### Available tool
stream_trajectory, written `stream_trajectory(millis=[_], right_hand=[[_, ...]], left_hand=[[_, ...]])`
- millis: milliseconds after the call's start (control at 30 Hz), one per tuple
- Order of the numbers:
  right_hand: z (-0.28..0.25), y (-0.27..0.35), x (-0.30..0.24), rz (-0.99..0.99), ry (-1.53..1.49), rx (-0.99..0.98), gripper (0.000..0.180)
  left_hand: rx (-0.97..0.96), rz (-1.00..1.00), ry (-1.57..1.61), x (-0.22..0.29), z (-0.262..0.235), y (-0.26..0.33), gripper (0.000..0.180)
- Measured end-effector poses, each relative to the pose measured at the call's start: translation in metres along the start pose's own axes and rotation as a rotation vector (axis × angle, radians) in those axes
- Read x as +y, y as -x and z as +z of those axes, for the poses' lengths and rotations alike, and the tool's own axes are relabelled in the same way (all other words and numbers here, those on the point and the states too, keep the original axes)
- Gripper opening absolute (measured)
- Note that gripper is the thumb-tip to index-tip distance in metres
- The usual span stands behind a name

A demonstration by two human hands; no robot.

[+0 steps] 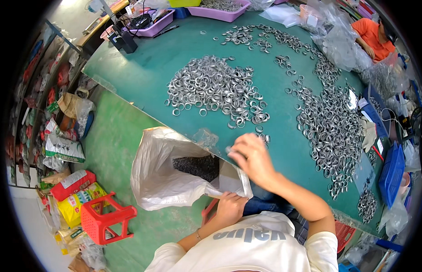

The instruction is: The person sorts small metal rings on a green table by hand, placing some into a plastic bag, and writes on a small paper card with a red pen.

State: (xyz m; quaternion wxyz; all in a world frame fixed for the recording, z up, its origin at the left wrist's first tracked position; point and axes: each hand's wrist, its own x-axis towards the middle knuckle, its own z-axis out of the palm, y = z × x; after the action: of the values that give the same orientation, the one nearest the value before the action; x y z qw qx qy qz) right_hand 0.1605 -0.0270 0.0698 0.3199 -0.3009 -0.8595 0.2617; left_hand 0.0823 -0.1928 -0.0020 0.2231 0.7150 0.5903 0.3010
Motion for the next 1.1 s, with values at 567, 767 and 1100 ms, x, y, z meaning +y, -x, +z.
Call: stream_trajectory(millis=[567, 767, 1100], right_hand=[[-0.045, -0.021, 0.065, 0.398, 0.156, 0.106, 0.014], [-0.058, 0.012, 0.058, 0.316, 0.184, 0.015, 0.018], [-0.052, 0.025, 0.059, 0.38, -0.027, 0.144, 0.015]], left_hand=[[0.0, -0.016, 0.007, -0.001, 0.001, 0.001, 0.009], [0.006, -0.018, 0.014, -0.001, 0.001, 0.0, 0.008], [-0.006, -0.018, 0.0, 0.0, 0.0, 0.0, 0.008]])
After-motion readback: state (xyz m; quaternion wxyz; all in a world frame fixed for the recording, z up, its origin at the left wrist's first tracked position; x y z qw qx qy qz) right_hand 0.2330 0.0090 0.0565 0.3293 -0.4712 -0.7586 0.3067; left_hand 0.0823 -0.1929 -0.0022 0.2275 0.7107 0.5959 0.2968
